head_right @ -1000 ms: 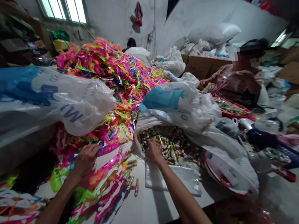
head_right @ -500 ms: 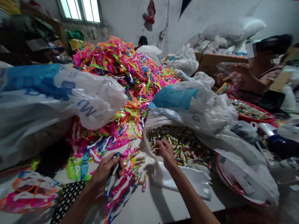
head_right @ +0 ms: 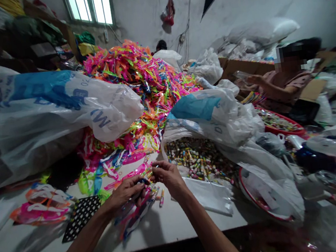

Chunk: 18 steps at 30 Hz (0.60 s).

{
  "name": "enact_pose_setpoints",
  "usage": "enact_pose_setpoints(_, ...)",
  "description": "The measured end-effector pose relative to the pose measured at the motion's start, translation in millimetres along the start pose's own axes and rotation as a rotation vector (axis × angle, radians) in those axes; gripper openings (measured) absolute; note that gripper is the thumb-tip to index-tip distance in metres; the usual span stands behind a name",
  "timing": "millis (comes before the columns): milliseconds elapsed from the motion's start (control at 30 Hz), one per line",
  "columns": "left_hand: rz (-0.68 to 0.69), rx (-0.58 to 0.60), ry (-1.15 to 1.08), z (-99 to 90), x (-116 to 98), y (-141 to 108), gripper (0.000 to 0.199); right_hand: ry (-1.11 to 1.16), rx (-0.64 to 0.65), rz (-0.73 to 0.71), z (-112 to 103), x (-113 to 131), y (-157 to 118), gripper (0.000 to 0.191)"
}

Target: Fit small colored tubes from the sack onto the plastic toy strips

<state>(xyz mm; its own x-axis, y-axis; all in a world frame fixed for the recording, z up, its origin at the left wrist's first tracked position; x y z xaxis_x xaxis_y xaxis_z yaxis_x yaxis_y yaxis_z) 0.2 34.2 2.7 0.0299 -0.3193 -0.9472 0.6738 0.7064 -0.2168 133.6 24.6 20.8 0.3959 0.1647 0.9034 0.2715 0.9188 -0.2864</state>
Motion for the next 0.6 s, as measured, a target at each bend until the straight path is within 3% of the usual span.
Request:
enact_pose_setpoints(433,-0.052,-0.007,-0.004,0.3,-2.8,-5.7,0.019,0.015,0.087,0.027,1.5,-9.6,-0.1,0.024)
enact_pose_setpoints(600,-0.034,0.006,0.046,1.4,-3.4,-5.0,0.039,-0.071,0.118,-0.015,5.5,-5.8,-6.7,0.020)
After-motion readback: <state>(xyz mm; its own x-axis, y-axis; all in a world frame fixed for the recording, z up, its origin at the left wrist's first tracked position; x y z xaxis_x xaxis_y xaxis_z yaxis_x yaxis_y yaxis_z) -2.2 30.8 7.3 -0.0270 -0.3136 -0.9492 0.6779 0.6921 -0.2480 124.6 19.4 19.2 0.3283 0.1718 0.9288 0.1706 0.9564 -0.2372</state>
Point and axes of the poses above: each hand's wrist, its own y-axis towards the middle knuckle, its own z-axis out of the palm, x = y × z, the point moved 6 cm from there along y, towards the middle knuckle, and after that the axes turned 9 degrees about -x, right-handed, at the moved point
